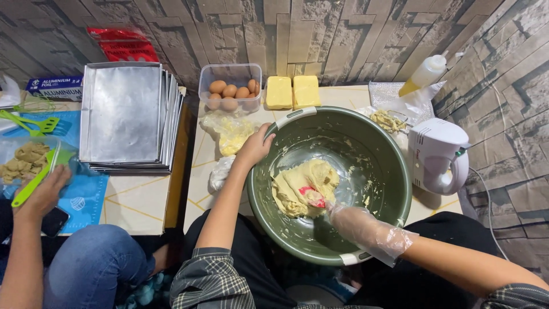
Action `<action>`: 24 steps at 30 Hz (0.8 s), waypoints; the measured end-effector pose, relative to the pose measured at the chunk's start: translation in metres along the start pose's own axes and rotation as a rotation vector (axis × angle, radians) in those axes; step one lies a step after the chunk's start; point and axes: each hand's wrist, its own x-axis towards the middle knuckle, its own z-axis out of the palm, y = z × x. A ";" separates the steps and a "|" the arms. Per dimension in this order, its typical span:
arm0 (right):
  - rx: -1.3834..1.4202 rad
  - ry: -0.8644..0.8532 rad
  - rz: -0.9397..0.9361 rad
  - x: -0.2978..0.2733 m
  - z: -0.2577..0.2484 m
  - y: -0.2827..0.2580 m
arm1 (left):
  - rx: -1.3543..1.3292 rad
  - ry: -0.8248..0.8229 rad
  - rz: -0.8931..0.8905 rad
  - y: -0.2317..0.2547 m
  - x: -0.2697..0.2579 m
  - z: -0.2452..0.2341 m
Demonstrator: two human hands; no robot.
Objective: Mixing dough in a bowl using a spatula, including scraping the sides and folding the mixture.
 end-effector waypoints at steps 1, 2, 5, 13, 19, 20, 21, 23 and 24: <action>0.016 -0.003 -0.025 0.002 0.007 -0.004 | -0.005 0.002 -0.004 -0.002 0.001 0.001; 0.033 -0.005 -0.050 0.004 0.015 -0.007 | -0.009 0.004 -0.009 -0.003 0.002 0.002; 0.062 -0.012 -0.100 0.007 0.031 -0.014 | -0.010 0.005 -0.003 -0.005 0.003 0.002; 0.142 -0.212 -0.072 -0.005 0.039 -0.010 | -0.008 0.014 0.001 -0.011 0.007 0.006; 0.069 -0.272 -0.059 -0.020 0.035 0.015 | -0.026 0.024 -0.019 -0.013 0.006 0.003; 0.056 -0.281 -0.060 -0.023 0.034 0.020 | -0.043 0.031 -0.030 -0.015 0.005 0.003; 0.042 -0.290 -0.061 -0.026 0.033 0.025 | -0.042 0.034 -0.033 -0.016 0.005 0.002; 0.013 -0.306 -0.064 -0.031 0.030 0.037 | -0.044 0.027 -0.061 -0.017 0.005 0.000; -0.002 -0.314 -0.064 -0.033 0.028 0.043 | -0.043 0.031 -0.064 -0.012 0.003 -0.003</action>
